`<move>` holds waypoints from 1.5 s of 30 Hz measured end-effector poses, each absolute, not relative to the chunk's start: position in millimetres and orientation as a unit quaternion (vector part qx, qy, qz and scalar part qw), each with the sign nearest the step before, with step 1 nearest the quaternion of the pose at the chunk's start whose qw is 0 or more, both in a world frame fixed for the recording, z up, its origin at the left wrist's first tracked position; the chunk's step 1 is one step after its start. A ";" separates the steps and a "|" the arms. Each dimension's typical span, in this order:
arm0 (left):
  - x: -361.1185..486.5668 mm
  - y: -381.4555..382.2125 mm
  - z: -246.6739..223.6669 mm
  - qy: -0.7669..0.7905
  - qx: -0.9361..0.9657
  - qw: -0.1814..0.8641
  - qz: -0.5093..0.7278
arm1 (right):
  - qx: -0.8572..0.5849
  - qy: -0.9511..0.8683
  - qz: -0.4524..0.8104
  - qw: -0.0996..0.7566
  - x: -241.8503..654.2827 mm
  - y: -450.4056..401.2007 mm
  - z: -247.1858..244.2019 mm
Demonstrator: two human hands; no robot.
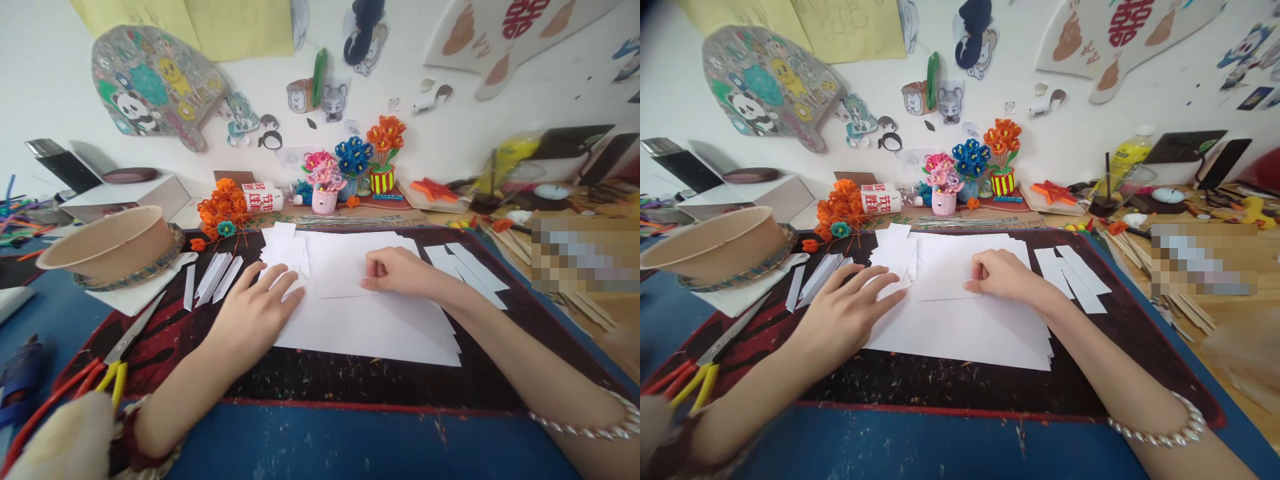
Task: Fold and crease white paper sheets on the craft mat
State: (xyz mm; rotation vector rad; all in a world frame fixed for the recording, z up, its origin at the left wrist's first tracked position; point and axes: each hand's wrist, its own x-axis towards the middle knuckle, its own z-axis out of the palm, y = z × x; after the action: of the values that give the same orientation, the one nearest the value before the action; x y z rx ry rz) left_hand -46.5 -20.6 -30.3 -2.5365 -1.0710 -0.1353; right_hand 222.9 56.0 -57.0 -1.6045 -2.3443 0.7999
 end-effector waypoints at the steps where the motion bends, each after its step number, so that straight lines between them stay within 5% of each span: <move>1: -39.0 -18.5 -32.1 -0.384 -0.905 0.175 -0.062 | -0.540 -0.790 0.274 0.098 223.2 55.6 -57.3; 13: -7.1 16.2 -51.7 -0.295 -0.945 0.088 -0.112 | -0.455 -0.828 0.244 0.220 226.6 38.1 -60.3; 32: -17.1 17.6 -62.5 -0.414 -0.871 -0.098 -0.244 | -0.452 -0.824 0.262 0.217 226.2 35.1 -59.5; 45: -19.6 19.7 -62.6 -0.415 -0.879 -0.107 -0.210 | -0.450 -0.818 0.278 0.226 229.1 36.6 -61.9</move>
State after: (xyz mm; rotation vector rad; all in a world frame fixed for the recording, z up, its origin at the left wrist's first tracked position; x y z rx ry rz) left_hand -19.6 19.7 -62.6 -2.9658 -1.3998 -0.7078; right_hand 229.1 36.6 -61.9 -1.2409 -2.2541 0.7667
